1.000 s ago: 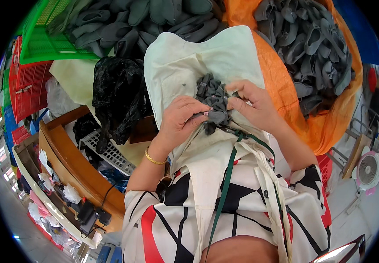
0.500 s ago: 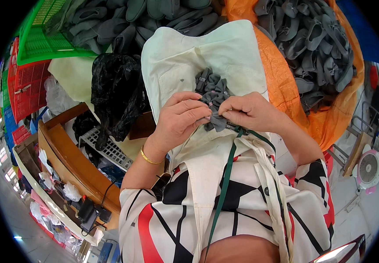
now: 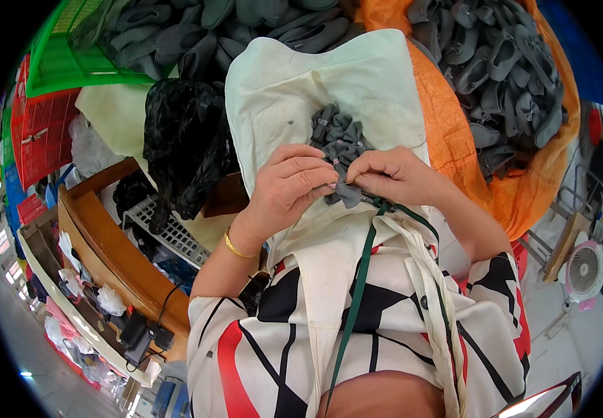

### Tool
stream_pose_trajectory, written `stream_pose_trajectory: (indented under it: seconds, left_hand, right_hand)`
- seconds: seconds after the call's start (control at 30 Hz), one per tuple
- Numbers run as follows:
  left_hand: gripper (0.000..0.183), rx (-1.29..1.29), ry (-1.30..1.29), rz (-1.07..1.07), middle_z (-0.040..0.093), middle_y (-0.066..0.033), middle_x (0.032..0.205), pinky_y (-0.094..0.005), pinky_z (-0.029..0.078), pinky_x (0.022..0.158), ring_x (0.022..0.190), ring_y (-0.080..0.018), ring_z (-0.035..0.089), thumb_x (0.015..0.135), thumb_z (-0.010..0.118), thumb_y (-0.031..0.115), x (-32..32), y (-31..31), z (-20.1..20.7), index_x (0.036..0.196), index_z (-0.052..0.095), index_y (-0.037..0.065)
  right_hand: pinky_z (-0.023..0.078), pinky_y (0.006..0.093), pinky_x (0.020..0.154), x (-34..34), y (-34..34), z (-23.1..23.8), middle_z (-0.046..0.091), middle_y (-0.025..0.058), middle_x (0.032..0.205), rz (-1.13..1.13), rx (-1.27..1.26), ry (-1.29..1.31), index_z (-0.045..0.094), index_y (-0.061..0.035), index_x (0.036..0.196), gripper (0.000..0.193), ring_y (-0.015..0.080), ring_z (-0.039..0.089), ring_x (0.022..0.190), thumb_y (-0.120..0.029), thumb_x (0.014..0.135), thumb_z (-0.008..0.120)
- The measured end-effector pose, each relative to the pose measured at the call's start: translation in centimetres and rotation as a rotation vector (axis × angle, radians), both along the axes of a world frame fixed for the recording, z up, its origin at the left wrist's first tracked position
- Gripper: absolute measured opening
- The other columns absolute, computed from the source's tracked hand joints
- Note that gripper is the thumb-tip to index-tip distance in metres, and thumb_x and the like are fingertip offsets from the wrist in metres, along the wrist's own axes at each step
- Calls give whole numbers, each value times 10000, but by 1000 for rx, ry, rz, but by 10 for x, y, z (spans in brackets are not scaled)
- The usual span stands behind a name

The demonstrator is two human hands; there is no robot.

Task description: The person sits and sews a grey slipper by hand, using a needle and thread to attach a decorative bow. They repeatedly pick up slippers from a nearby orange sack, stitch the bow onto the vamp, and place the finished slipper back into the sack.

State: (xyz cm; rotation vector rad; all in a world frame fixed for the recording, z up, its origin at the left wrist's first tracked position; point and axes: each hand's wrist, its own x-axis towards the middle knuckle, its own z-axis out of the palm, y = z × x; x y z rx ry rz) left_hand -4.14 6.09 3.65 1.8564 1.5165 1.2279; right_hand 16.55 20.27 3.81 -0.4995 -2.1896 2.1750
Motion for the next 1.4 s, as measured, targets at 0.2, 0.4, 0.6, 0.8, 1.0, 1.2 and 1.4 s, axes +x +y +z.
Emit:
stream_pose_trajectory:
  seconds: [0.2,0.4,0.6,0.8,1.0,1.2,1.4]
  left_hand:
    - [272,13,-92,44,705,-55,946,-354,531,796,928,-282,643,713,804,58,6,-9,-8,969,713,73]
    - [254,6,-137,62,700,-60,905,-350,523,774,892,-278,640,717,805,65,8,-12,-10,956,718,76]
    - [246,-18,-127,31,714,-40,928,-346,535,787,899,-269,648,708,830,96,6,-12,-9,933,729,80]
    - [243,12,-122,40,696,-54,856,-344,526,750,849,-271,647,708,803,50,8,-11,-7,935,720,75]
    - [248,-36,-130,20,700,-44,867,-342,526,762,852,-262,648,701,832,91,7,-16,-9,925,726,83]
    - [241,-72,-187,-48,682,-53,830,-342,521,756,831,-255,646,703,831,80,9,-16,-10,917,720,76]
    - [179,-192,-248,-14,666,-61,810,-338,488,693,771,-251,610,739,804,65,12,-16,-9,892,711,57]
  right_hand:
    - [455,230,705,2,-16,-9,624,-12,878,-15,-202,-38,622,-47,1046,102,64,533,764,-123,996,576]
    - [426,226,642,1,-24,-4,593,-23,823,-13,-180,-60,605,-63,1040,88,64,503,703,-121,1002,550]
    - [382,204,583,4,-20,-2,568,-46,817,28,-131,-48,604,-48,1043,89,29,458,672,-87,1007,534]
    - [381,202,592,8,-21,-7,571,-44,821,33,-158,-29,607,-43,1049,92,25,458,683,-75,1001,536]
    - [422,210,602,6,-25,-6,589,-37,824,12,-225,-62,609,-52,1052,102,40,500,664,-117,1002,549]
    - [434,209,552,5,-28,-8,572,-29,802,13,-397,-150,587,-45,1004,96,45,513,616,-135,1012,555]
    - [400,214,532,3,-28,-10,517,-39,753,-86,-625,-230,556,-48,1066,163,40,466,597,-189,997,597]
